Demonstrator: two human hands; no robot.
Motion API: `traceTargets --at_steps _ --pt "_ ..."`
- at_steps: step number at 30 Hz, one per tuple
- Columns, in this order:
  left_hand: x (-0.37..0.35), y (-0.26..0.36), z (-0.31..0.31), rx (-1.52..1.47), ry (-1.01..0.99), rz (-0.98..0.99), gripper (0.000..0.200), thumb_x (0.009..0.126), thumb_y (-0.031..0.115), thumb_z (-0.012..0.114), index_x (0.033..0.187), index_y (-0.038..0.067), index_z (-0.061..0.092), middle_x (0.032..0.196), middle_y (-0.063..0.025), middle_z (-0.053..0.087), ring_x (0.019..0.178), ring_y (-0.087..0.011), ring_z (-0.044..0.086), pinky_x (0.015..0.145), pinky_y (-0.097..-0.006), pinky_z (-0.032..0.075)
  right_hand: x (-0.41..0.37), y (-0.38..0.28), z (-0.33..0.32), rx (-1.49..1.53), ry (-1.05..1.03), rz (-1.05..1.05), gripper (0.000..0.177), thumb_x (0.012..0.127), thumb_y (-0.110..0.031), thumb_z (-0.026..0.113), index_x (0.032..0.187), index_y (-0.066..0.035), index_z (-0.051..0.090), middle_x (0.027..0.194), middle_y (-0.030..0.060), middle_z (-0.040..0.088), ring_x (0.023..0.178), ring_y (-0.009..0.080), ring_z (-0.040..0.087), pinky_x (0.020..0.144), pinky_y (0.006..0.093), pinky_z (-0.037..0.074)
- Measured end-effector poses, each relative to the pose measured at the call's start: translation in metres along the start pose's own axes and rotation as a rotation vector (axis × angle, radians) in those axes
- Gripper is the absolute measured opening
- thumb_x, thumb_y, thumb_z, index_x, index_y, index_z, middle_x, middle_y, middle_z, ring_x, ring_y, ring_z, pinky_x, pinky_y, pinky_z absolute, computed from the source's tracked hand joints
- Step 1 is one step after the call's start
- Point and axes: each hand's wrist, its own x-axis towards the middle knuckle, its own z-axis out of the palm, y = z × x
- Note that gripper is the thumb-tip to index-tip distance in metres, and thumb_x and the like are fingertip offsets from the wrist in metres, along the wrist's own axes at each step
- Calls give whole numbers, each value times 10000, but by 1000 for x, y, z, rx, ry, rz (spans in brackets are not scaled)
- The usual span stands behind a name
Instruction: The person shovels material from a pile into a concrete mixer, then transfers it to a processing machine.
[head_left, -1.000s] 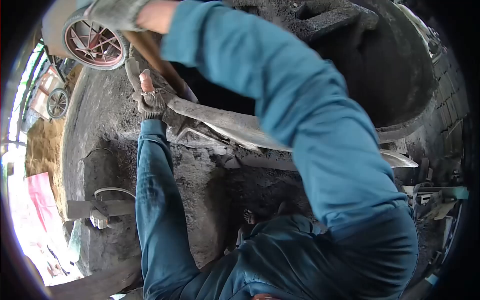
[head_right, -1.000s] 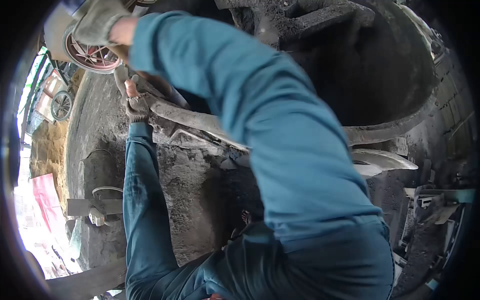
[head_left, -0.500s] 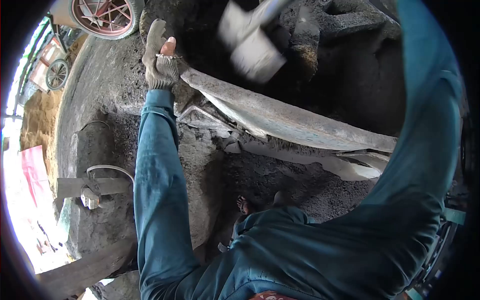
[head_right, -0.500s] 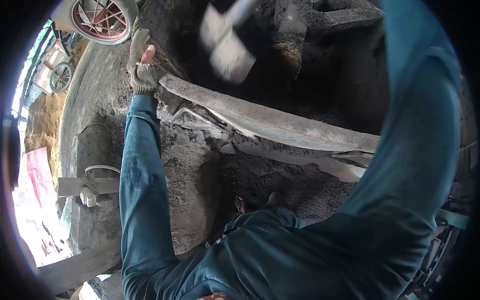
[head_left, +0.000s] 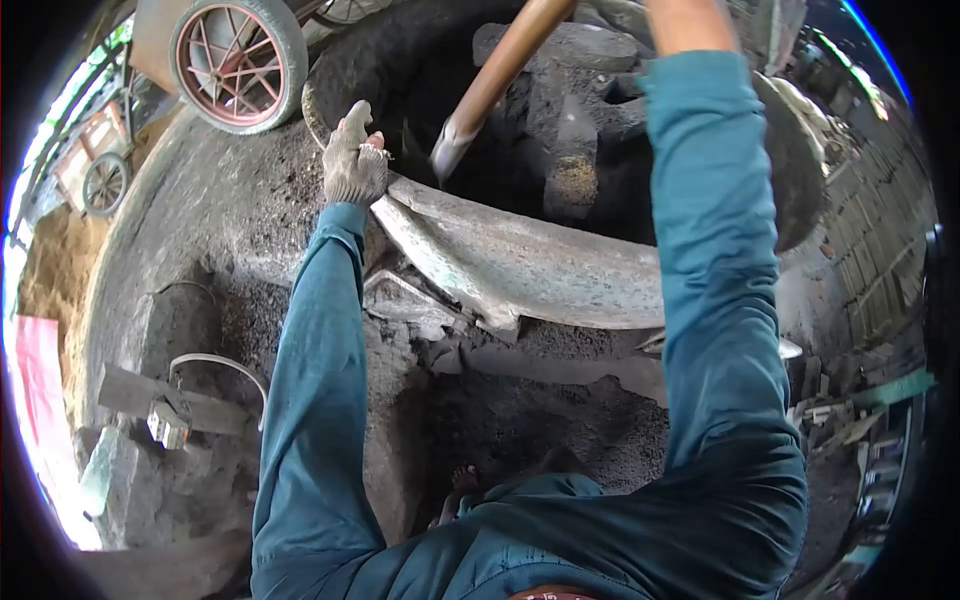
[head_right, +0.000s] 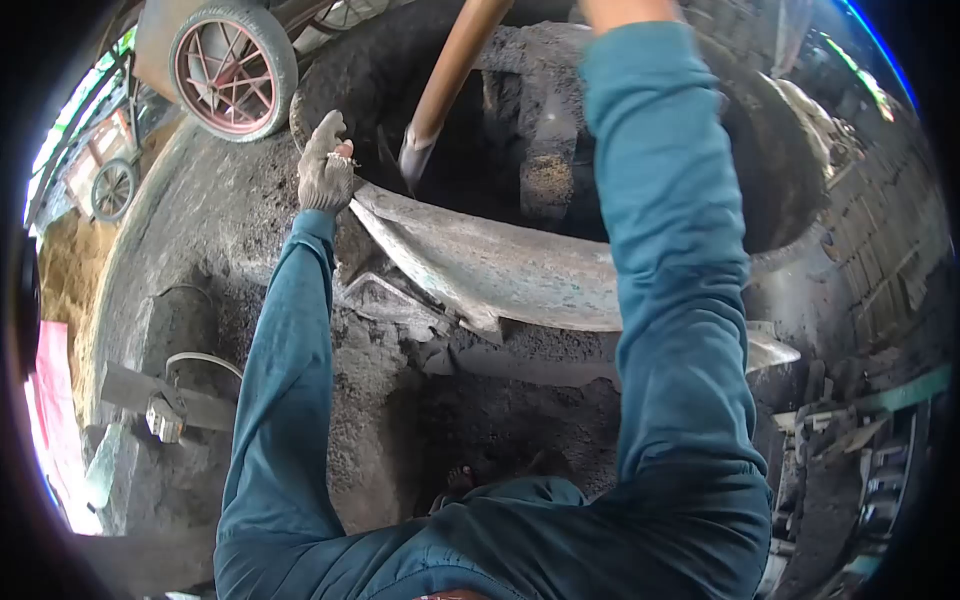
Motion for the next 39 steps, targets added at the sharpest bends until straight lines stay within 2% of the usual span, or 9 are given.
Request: traceTargets --at_steps 4,13,17,22,25,30,33,37,39 --pt "-1 8 2 -39 71 -37 454 870 99 598 1320 48 603 1233 -214 660 1158 -384 614 1007 -460 483 -19 -113 25 -184 -20 -531 185 978 -202 563 834 -96 515 649 32 517 511 191 534 480 378 522" --pt "-70 96 -19 -502 426 13 304 1031 217 573 1152 -53 639 1012 -152 678 922 -222 619 850 -345 495 -238 -398 27 -78 -59 -449 188 882 -237 581 774 -116 485 657 -12 415 651 164 474 711 366 442" --pt "-236 244 8 -1007 -290 9 599 950 594 596 1136 27 654 1027 -116 686 991 -231 640 907 -375 497 -351 -374 45 -250 156 -640 241 842 -170 650 687 -138 467 655 -15 395 663 139 446 744 348 428" --pt "-249 434 -33 -2359 -695 -507 613 960 537 611 1305 31 571 1211 -107 648 1048 -273 655 926 -415 523 -514 -363 12 -286 772 -450 314 865 -394 748 809 -114 616 865 10 643 900 219 630 992 473 478" --pt "-290 485 -16 -2551 -969 -692 292 960 390 664 1053 117 621 793 -15 621 738 -205 621 719 -413 517 -650 -386 6 -328 913 30 380 904 -383 740 1048 -55 614 1031 53 630 925 218 627 877 400 541" --pt "-410 593 -22 -2020 -1163 -1044 175 961 250 648 855 129 580 619 2 521 544 -197 540 606 -401 483 -894 -470 32 -994 1534 202 327 880 -186 778 1111 0 639 952 73 671 774 172 643 690 306 543" --pt "-493 649 -30 -1929 -1422 -1139 196 954 204 639 803 127 540 615 -18 518 529 -223 529 588 -418 460 -983 -521 61 -2113 1885 211 303 863 -94 761 1110 -36 595 918 64 651 733 141 629 581 291 518" --pt "-593 733 -28 -1639 -1794 -1290 205 929 205 646 806 130 501 629 -19 479 522 -226 495 585 -427 442 -1086 -550 104 -703 2077 -86 203 850 44 626 1043 -2 585 809 98 662 595 184 628 516 303 508" --pt "-642 765 -17 -1499 -1940 -1309 211 920 210 653 816 125 491 646 -19 471 524 -228 493 580 -428 440 -1088 -555 132 -793 2241 28 65 880 -8 563 890 16 622 724 117 656 564 226 633 524 321 519"
